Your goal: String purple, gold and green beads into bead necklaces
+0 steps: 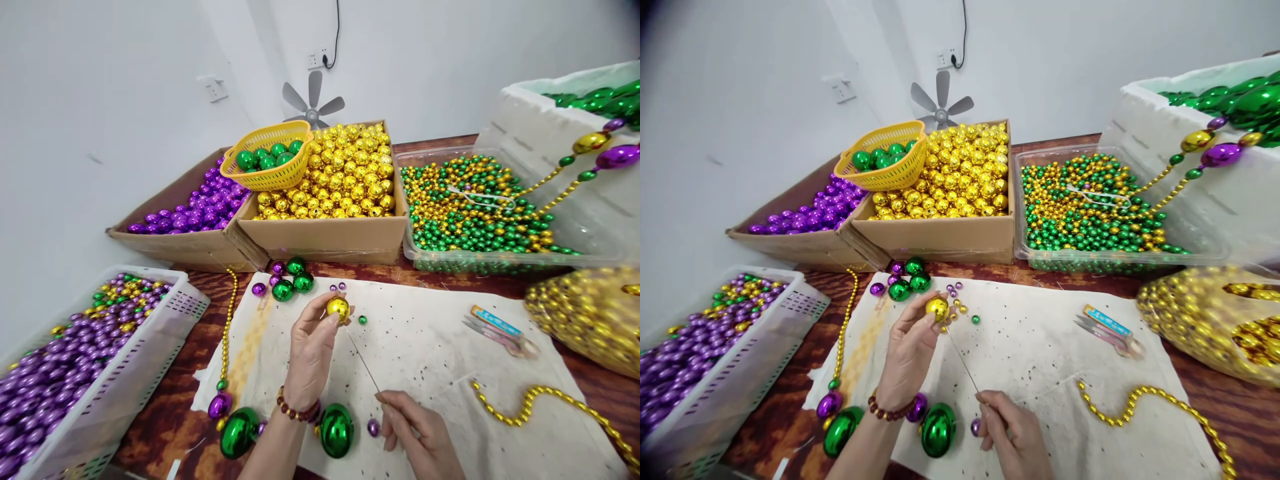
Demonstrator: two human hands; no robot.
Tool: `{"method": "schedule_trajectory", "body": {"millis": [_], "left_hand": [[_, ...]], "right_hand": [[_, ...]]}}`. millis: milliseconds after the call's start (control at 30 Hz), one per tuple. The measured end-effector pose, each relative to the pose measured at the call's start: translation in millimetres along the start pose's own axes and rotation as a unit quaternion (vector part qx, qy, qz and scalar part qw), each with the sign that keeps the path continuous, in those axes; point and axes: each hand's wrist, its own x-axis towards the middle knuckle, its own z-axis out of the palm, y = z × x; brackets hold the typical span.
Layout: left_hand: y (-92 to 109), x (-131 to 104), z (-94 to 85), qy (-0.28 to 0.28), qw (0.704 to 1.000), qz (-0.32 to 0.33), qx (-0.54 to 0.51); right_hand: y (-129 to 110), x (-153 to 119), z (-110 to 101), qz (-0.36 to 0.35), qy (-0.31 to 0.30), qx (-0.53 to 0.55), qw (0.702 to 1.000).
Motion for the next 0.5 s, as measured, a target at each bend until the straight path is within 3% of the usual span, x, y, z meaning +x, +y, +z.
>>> {"method": "schedule_trajectory", "body": {"millis": [500], "left_hand": [[-4.5,-7.2,1.7,-0.005,0.998,-0.047,-0.038]], "right_hand": [[-0.6,2.8,3.1,-0.02,-0.005,0.02,1.0]]}}
